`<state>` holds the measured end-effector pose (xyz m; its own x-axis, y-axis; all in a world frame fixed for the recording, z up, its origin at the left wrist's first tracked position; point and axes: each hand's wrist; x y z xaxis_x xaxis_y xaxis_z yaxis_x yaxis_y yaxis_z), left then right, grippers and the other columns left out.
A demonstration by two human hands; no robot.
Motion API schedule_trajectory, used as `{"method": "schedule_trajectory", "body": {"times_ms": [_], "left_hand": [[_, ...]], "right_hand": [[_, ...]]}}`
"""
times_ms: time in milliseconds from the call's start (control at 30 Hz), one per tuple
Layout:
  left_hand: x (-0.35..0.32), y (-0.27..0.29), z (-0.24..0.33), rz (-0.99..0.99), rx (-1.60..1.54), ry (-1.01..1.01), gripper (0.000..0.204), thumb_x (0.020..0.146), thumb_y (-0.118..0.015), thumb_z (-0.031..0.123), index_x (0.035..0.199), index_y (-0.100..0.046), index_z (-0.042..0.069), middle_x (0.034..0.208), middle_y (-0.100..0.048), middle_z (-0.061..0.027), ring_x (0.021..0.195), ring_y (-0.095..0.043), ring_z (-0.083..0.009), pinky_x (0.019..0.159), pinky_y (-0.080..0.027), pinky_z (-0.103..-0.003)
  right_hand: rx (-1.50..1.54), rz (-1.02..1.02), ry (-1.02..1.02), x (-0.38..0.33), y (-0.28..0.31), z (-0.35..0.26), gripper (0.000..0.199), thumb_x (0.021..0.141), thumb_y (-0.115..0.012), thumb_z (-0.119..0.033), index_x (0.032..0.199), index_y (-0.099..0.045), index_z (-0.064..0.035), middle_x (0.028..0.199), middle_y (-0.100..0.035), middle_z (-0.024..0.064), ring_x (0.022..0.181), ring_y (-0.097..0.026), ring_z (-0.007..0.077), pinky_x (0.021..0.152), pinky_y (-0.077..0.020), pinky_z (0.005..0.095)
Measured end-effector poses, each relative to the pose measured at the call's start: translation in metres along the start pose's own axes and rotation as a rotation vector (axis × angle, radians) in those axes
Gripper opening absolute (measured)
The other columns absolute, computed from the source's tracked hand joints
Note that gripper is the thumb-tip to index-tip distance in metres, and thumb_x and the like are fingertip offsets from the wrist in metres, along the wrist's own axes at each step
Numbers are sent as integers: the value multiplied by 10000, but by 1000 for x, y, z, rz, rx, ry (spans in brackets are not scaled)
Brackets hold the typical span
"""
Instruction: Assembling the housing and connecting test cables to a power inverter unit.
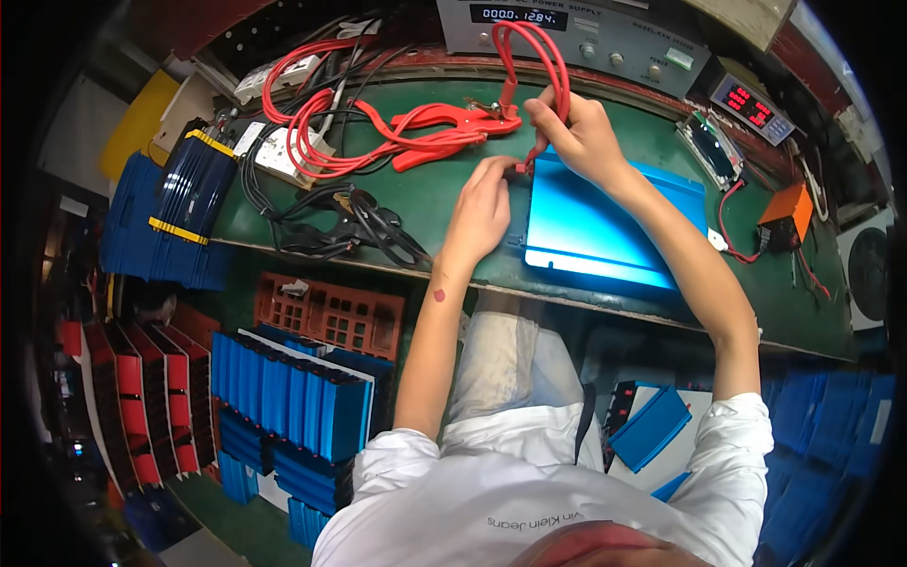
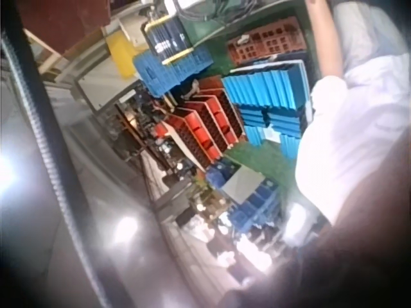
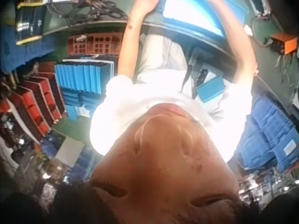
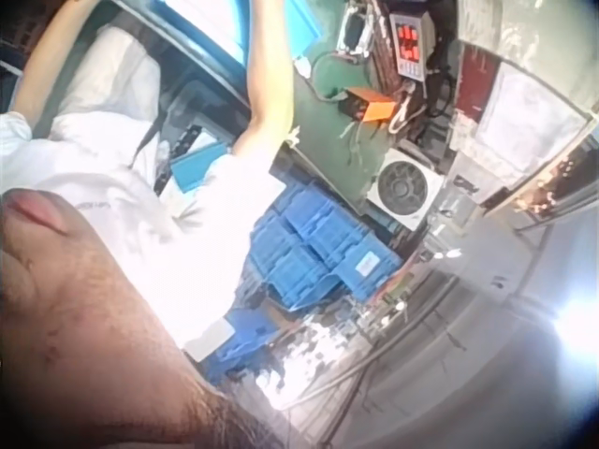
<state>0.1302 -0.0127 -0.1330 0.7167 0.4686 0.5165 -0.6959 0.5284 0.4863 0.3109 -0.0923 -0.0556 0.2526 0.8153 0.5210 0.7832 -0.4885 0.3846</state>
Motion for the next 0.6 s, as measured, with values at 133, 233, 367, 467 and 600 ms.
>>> {"method": "schedule_trajectory", "body": {"times_ms": [133,233,367,467,600], "left_hand": [[1,1,-1,15,10,2,285,975,-483,-7,1233,-606,-12,1199,-642,-214,1119,-644,-395,984,-500,-410],[2,2,0,14,2,3,268,971,-492,-4,1209,-613,-16,1204,-636,-216,1123,-633,-410,978,-500,-421],[4,1,-2,2,-4,23,258,977,-496,5,1204,-614,-16,1192,-641,-213,1106,-638,-407,967,-502,-419],[4,0,-2,0,11,44,257,996,-494,33,1216,-618,-11,1179,-655,-206,1092,-648,-389,956,-501,-403],[6,-2,2,28,-5,74,228,1015,-512,98,1163,-630,-28,1145,-658,-230,1071,-635,-431,925,-504,-452]], "right_hand": [[-42,-15,-6,1,-1,0,255,1056,-602,-206,917,-613,8,667,-630,45,591,-685,134,546,-503,275],[-83,-17,30,1,2,0,259,1056,-599,-214,904,-614,-5,645,-631,43,600,-699,140,537,-486,273],[-80,-38,58,2,2,2,277,1059,-596,-235,896,-626,-13,612,-633,44,592,-697,140,531,-491,280],[-145,-59,60,4,2,0,279,1057,-603,-253,911,-637,-18,595,-638,49,582,-693,143,517,-488,286],[-191,-103,37,8,-2,-1,324,1057,-589,-329,976,-689,-31,604,-656,88,552,-686,208,523,-499,328]]}}
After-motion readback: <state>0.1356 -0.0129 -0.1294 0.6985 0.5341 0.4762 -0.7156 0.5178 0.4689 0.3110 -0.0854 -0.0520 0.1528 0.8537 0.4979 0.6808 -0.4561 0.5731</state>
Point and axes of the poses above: each hand's wrist, its own x-axis towards the middle knuckle, its own y-axis out of the back of the hand, z = x × y
